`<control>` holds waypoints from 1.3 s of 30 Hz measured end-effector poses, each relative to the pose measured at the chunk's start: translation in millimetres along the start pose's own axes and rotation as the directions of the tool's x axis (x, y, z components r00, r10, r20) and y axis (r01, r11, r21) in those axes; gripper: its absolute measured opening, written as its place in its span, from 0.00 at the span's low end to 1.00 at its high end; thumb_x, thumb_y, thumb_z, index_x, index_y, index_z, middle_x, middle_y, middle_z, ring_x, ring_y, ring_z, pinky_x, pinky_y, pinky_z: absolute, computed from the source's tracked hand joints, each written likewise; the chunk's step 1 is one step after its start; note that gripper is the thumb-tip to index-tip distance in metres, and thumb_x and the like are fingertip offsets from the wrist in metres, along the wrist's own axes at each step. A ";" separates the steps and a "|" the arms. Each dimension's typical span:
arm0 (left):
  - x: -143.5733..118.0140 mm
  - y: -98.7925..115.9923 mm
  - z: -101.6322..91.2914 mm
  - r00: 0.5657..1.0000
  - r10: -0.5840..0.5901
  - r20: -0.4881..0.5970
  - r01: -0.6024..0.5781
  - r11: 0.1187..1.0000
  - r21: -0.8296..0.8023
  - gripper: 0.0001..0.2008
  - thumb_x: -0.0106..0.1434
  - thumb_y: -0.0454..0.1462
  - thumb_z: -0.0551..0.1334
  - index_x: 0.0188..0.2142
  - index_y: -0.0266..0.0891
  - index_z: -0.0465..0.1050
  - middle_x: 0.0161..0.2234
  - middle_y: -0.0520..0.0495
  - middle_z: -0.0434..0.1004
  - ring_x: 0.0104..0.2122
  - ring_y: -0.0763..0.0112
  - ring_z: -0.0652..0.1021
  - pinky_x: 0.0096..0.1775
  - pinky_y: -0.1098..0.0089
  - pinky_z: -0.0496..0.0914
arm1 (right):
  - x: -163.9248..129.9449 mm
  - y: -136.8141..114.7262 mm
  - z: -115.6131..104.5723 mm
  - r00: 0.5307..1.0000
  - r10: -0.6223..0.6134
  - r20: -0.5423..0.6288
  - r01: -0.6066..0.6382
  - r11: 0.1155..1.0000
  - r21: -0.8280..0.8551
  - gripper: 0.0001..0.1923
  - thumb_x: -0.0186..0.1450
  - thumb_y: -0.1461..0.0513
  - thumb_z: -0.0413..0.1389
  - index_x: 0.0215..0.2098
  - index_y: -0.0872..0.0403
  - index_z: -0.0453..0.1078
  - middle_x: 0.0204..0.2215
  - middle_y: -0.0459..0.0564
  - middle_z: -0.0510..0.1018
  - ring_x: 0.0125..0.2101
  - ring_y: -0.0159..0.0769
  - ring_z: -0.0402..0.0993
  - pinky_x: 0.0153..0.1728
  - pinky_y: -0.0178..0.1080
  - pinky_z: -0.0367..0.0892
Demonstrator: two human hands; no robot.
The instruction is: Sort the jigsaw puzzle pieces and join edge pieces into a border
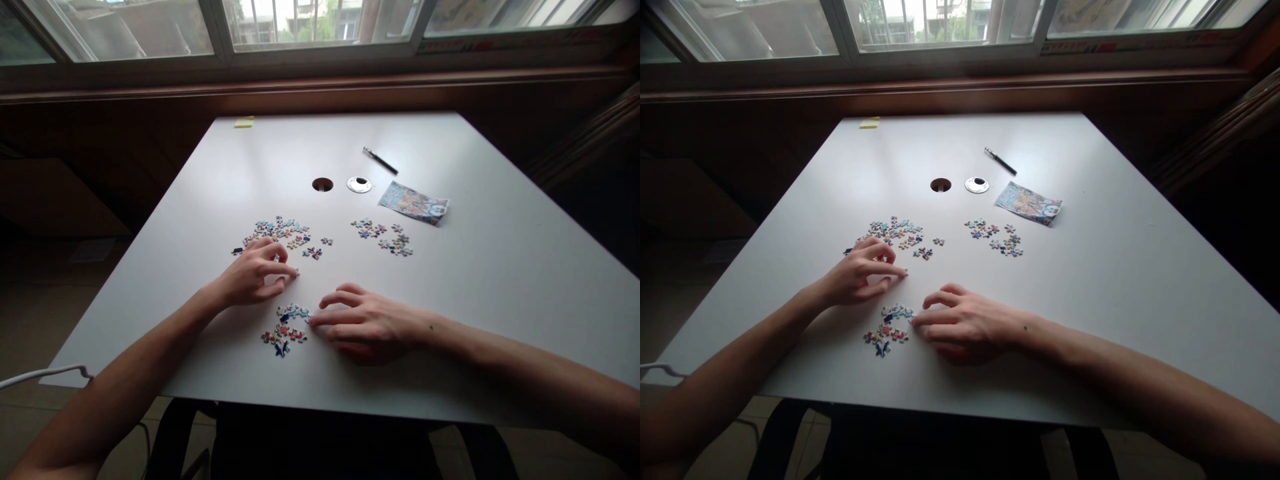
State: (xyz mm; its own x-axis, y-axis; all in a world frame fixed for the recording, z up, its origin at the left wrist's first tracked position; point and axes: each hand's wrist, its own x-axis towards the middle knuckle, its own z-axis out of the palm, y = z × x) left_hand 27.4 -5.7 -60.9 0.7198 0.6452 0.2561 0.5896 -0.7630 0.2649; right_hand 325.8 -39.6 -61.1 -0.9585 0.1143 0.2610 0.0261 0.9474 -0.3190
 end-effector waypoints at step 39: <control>-8.2 -9.7 -26.3 0.885 0.053 -0.463 -0.074 0.997 -0.027 0.06 0.54 0.29 0.62 0.25 0.41 0.70 0.25 0.53 0.78 0.30 0.67 0.75 0.38 0.62 0.70 | -10.5 42.1 -2.8 0.731 0.567 -0.381 -0.680 0.654 -0.332 0.10 0.69 0.55 0.51 0.44 0.53 0.64 0.57 0.60 0.71 0.58 0.55 0.59 0.53 0.52 0.57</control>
State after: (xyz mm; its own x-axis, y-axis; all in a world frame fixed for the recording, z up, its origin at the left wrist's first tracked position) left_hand 6.2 -2.6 -41.2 0.4986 0.5489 0.6709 0.5249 -0.8071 0.2703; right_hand 337.8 -0.1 -74.7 -0.5775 0.7344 0.3567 0.7632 0.6407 -0.0836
